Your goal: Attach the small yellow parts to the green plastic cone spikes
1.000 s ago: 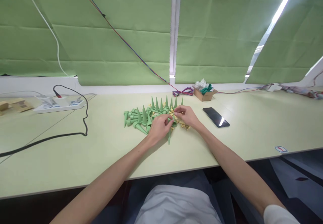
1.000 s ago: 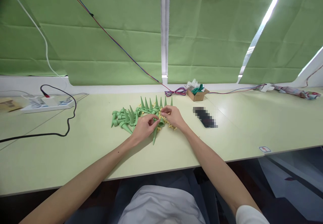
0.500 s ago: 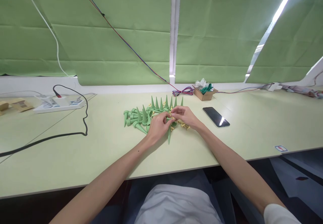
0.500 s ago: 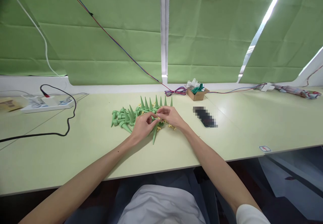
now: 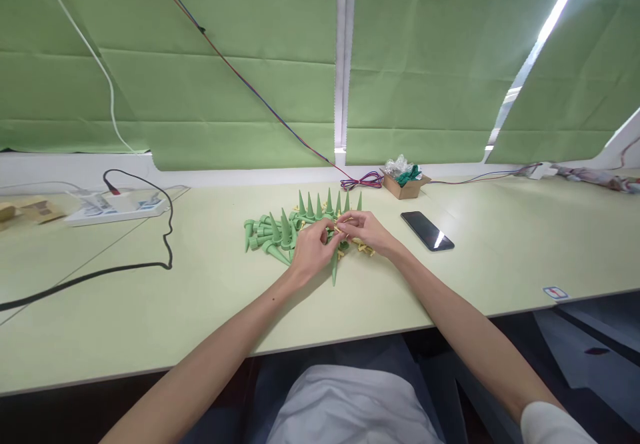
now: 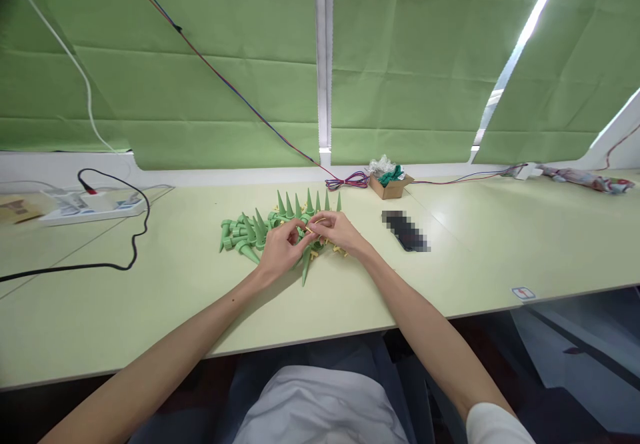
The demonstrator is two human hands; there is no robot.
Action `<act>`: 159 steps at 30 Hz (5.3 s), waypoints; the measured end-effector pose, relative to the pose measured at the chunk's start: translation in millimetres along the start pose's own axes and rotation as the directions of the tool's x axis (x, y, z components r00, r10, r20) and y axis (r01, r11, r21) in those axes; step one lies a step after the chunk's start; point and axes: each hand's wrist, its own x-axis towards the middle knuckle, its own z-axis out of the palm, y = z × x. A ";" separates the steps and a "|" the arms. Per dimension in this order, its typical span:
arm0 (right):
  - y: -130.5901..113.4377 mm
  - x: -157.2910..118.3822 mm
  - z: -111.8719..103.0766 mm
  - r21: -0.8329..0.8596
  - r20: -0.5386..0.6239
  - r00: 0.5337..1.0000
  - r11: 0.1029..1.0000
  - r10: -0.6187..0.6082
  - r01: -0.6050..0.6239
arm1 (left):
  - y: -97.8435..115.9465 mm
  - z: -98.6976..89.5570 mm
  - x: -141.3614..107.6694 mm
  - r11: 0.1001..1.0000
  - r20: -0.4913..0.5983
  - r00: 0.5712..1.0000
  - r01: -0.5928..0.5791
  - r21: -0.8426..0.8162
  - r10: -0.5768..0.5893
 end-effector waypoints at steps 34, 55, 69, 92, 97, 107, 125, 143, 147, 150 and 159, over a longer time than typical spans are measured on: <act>14.9 12.7 -0.9 -0.098 -0.367 0.907 0.979 -0.204 0.180 | 6.0 -4.4 4.3 0.992 -0.061 0.994 0.083 -0.092 -0.089; 11.4 8.0 4.6 -0.133 -0.269 0.939 0.974 -0.214 0.184 | 8.7 -4.4 1.8 0.990 -0.149 0.984 0.077 -0.118 -0.094; 9.7 6.6 6.9 -0.104 -0.225 0.948 0.973 -0.224 0.205 | 8.4 -4.6 2.1 0.988 -0.183 0.977 0.092 -0.125 -0.114; 4.4 4.9 7.3 -0.125 -0.162 0.956 0.966 -0.244 0.225 | 4.5 -4.6 3.7 0.969 -0.187 0.964 0.150 -0.198 -0.188; 3.1 5.0 6.7 -0.113 -0.158 0.960 0.970 -0.231 0.215 | 1.9 -5.1 4.6 0.949 -0.197 0.950 0.187 -0.256 -0.240; 0.3 4.5 8.0 -0.081 -0.159 0.965 0.977 -0.209 0.199 | 1.8 -4.6 3.4 0.956 -0.180 0.962 0.156 -0.250 -0.204; 8.9 5.6 7.4 -0.115 -0.147 0.967 0.975 -0.208 0.192 | 0.7 -0.4 5.4 0.890 -0.198 0.934 0.198 -0.410 -0.299; 8.5 6.2 6.4 -0.130 -0.191 0.962 0.977 -0.194 0.171 | 2.7 -4.9 5.1 0.894 -0.047 0.977 0.172 -0.413 -0.210; 6.7 4.6 7.5 -0.155 -0.180 0.965 0.975 -0.189 0.161 | 1.7 -4.6 4.2 0.926 -0.066 0.988 0.108 -0.363 -0.140; 7.1 4.5 7.9 -0.170 -0.182 0.967 0.975 -0.177 0.146 | 1.0 -4.2 3.8 0.927 -0.074 0.990 0.084 -0.365 -0.119; 9.2 5.1 6.8 -0.221 -0.158 0.977 0.970 -0.142 0.105 | -2.8 -2.2 4.2 0.926 -0.063 0.987 0.113 -0.360 -0.145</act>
